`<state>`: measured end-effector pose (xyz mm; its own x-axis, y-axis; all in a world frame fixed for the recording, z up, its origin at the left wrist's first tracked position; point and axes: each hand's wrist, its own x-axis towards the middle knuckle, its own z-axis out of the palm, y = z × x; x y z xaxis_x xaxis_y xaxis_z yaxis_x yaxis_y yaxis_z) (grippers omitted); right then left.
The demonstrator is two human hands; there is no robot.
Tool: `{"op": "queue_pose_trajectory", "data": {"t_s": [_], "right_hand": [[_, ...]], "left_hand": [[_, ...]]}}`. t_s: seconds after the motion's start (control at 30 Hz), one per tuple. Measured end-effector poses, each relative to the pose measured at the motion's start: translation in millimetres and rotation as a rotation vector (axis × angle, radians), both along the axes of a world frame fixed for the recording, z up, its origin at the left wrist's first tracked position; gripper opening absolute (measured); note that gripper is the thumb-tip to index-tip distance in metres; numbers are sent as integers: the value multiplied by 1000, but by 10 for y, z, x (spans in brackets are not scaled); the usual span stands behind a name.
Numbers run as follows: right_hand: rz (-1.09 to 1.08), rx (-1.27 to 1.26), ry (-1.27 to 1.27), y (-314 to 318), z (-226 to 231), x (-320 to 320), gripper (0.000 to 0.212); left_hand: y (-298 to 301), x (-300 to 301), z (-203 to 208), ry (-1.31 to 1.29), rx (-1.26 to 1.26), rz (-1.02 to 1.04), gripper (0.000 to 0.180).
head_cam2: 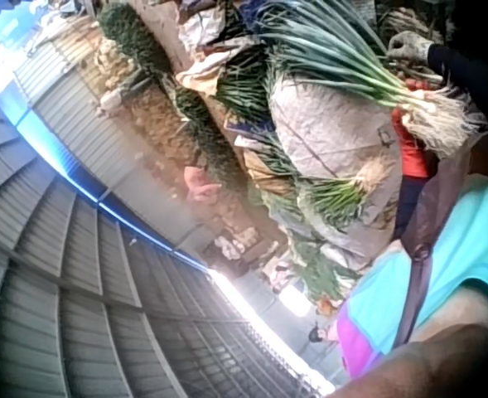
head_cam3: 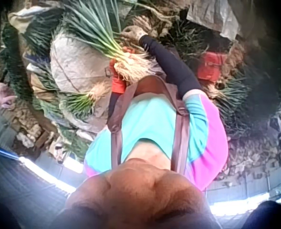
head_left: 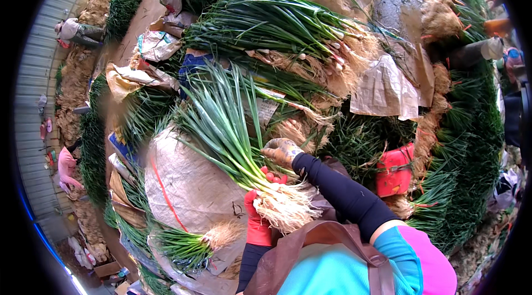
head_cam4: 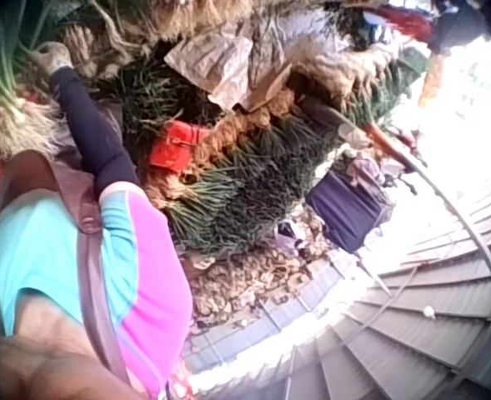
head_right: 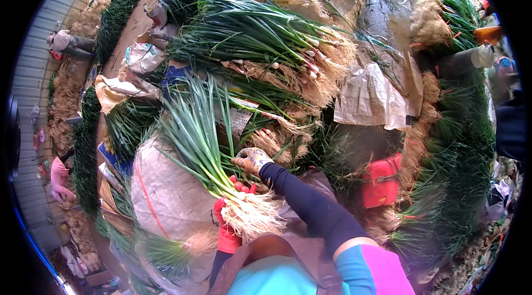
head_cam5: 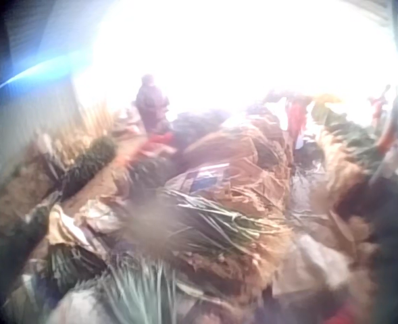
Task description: The person bundles scallions by gathering them together and tying them with a red string by hand on a floor workspace.
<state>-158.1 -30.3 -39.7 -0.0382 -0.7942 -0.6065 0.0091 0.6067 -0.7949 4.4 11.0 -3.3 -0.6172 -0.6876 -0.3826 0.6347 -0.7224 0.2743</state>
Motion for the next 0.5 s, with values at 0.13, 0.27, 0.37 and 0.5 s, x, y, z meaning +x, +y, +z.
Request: {"op": "queue_pose_trajectory", "data": {"t_s": [0.13,0.27,0.37,0.5], "right_hand": [[232,61,-231,28,-180,58,37],[128,-166,421,9,-227,-30,27],[112,-703,1271,56,-995,-255,29],[467,-23,784,-361,-130,-415,32]], "left_hand": [[12,11,55,-2,54,17,67],[2,67,197,12,-84,113,61],[-39,72,306,270,-195,154,63],[-25,185,554,396,-245,305,76]]}}
